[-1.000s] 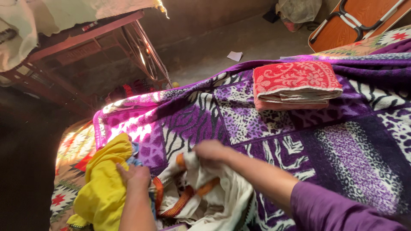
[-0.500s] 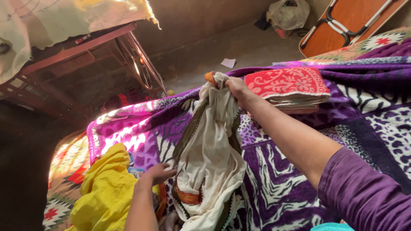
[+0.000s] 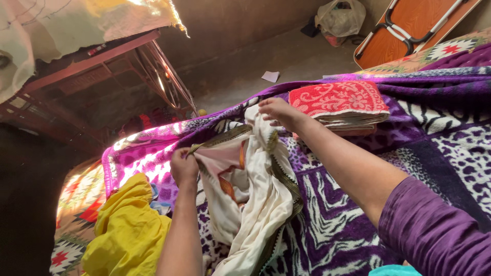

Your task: The person folds a pink towel on a patterned bedspread, smoothing and aligning edges before folding it into a compact rectangle. The person then picks up a white cloth and begins to unfold it.

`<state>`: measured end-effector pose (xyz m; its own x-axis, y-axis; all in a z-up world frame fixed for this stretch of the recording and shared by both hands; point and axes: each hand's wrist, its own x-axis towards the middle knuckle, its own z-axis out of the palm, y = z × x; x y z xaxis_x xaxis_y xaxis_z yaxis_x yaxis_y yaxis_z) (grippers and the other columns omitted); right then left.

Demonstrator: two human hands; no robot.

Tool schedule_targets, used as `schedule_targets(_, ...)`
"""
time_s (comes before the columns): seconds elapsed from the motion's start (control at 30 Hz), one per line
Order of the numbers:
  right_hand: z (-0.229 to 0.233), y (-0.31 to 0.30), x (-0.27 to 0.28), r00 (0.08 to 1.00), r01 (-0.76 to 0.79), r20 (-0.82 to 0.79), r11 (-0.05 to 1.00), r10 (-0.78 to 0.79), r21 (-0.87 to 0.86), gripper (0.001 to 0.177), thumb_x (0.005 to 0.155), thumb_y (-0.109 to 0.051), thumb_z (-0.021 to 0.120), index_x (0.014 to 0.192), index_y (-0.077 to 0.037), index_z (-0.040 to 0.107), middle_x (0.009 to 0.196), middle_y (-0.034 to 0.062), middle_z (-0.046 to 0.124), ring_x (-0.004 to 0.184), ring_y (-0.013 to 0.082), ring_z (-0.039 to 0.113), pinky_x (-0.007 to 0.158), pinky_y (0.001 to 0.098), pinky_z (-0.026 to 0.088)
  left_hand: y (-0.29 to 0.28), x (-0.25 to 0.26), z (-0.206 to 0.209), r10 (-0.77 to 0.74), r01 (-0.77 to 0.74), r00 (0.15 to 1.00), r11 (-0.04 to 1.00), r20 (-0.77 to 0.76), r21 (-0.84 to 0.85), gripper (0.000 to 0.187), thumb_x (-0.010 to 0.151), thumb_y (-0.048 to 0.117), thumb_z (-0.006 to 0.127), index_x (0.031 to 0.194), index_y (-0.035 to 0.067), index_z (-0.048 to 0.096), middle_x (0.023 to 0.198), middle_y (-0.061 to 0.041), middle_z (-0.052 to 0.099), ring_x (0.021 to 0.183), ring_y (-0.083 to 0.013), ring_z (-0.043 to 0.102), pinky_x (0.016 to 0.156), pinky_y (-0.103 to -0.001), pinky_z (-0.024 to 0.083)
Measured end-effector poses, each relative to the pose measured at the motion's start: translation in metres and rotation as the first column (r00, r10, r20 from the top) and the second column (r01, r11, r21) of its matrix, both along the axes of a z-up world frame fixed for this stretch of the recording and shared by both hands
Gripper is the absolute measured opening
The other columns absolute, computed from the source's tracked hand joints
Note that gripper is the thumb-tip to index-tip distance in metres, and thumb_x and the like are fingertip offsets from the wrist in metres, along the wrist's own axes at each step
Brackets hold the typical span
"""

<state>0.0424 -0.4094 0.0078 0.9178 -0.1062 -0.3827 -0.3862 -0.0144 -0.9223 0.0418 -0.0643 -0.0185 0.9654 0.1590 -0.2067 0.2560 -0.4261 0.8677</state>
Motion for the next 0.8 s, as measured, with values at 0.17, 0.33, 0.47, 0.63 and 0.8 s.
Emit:
schedule_targets(0.17, -0.04, 0.004, -0.001, 0.978, -0.194, 0.033, 0.961, 0.204, -0.196, 0.046, 0.09, -0.022, 0.067, 0.128, 0.003, 0.069, 0.119, 0.0183, 0.072, 0.108, 0.0276, 0.065, 0.092, 0.0388, 0.052, -0.014, 0.005, 0.02, -0.448, 0.451, 0.892, 0.885, 0.055, -0.114, 0.079, 0.08, 0.014, 0.075, 0.152, 0.015, 0.044, 0.152, -0.014, 0.043, 0.134, -0.0257, 0.045, 0.109, -0.042, 0.041)
schedule_targets(0.33, -0.077, 0.015, -0.019, 0.956, -0.28, -0.06, 0.839, 0.286, -0.466, 0.05, 0.086, -0.022, 0.07, 0.131, 0.001, 0.064, 0.127, 0.0182, 0.068, 0.118, 0.0261, 0.066, 0.104, 0.0339, 0.049, -0.019, -0.013, -0.012, -0.743, 0.826, 0.543, 0.555, -0.391, 0.092, 0.093, 0.073, 0.041, 0.088, 0.152, 0.015, 0.045, 0.154, -0.013, 0.053, 0.141, -0.0257, 0.052, 0.118, -0.039, 0.038)
schedule_targets(0.47, -0.089, 0.022, -0.041, 0.924, -0.38, -0.242, 0.642, 0.295, -0.666, 0.058, 0.08, -0.032, 0.074, 0.133, -0.01, 0.069, 0.142, 0.0213, 0.061, 0.131, 0.0332, 0.059, 0.113, 0.0389, 0.046, 0.003, -0.033, -0.029, -0.795, 0.934, 0.352, 0.259, -0.494, 0.248, 0.093, 0.059, 0.04, 0.087, 0.145, 0.022, 0.059, 0.157, -0.013, 0.054, 0.145, -0.0281, 0.05, 0.12, -0.042, 0.04)
schedule_targets(0.63, -0.098, 0.025, -0.057, 0.958, -0.219, -0.284, 0.715, 0.031, -0.664, 0.071, 0.073, -0.034, 0.081, 0.14, -0.019, 0.061, 0.164, 0.0235, 0.019, 0.149, 0.0484, 0.018, 0.124, 0.0509, 0.026, 0.066, -0.062, -0.029, -0.276, 0.693, 0.711, 0.434, -0.647, 0.576, 0.131, 0.064, 0.061, 0.09, 0.163, 0.036, 0.01, 0.173, -0.01, 0.006, 0.16, -0.0346, 0.01, 0.121, -0.07, 0.023)
schedule_targets(0.8, -0.103, 0.029, -0.061, 0.954, -0.256, -0.293, 0.675, 0.062, -0.692, 0.077, 0.072, -0.038, 0.082, 0.144, -0.022, 0.057, 0.162, 0.0236, 0.023, 0.148, 0.0496, 0.022, 0.123, 0.0525, 0.028, 0.146, -0.098, -0.054, -0.254, 0.778, 0.627, 0.237, -0.736, 0.581, 0.138, 0.068, 0.062, 0.092, 0.166, 0.034, -0.001, 0.173, -0.005, 0.011, 0.159, -0.0369, 0.008, 0.127, -0.055, 0.02)
